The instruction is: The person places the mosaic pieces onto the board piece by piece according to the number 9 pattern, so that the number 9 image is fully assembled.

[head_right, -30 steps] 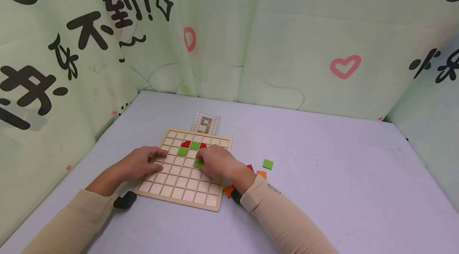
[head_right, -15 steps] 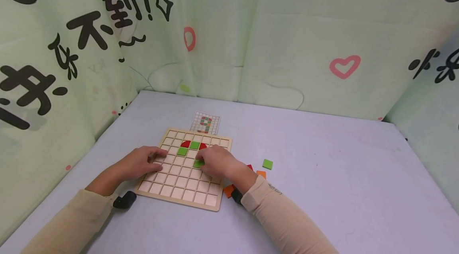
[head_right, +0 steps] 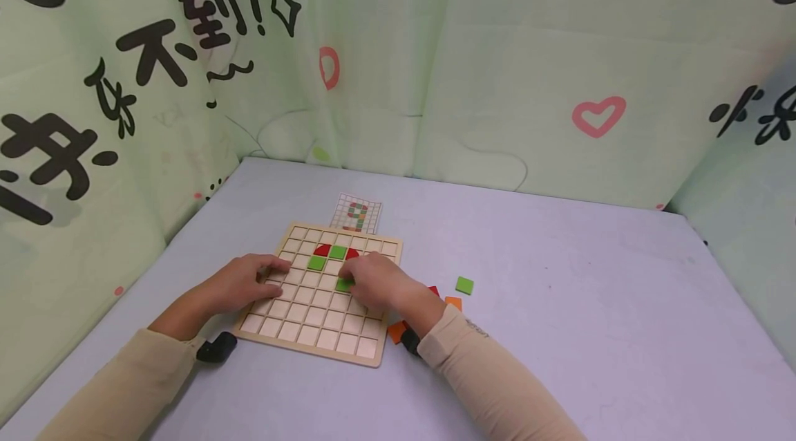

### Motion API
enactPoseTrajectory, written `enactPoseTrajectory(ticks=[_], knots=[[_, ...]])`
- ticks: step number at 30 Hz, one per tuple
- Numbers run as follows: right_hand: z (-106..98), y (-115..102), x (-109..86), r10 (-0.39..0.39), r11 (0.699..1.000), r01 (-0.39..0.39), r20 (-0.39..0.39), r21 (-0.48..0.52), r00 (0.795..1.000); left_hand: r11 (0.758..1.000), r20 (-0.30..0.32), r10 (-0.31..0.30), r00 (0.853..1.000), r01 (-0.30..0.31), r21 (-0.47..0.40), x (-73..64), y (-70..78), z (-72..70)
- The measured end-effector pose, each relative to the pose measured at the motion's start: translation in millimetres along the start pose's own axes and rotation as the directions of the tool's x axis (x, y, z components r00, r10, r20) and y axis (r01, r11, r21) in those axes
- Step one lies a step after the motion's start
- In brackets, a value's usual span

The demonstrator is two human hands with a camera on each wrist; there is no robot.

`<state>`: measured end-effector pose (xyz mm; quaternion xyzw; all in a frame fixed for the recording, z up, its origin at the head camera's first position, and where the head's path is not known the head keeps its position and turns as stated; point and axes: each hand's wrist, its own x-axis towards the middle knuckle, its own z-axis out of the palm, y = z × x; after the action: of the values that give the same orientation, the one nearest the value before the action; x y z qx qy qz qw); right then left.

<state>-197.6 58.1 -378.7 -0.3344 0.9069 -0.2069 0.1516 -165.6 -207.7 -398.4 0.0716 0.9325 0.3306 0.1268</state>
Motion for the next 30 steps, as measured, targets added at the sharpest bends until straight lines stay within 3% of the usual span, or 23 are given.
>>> enactPoseTrajectory(ticks=[30], knots=[[2.3, -2.3, 2.3, -0.013, 1.0, 0.013, -0.029, 0.019, 0.999, 1.0, 0.003, -0.01, 1.0, 0.01, -0.001, 0.5, 0.0, -0.3]])
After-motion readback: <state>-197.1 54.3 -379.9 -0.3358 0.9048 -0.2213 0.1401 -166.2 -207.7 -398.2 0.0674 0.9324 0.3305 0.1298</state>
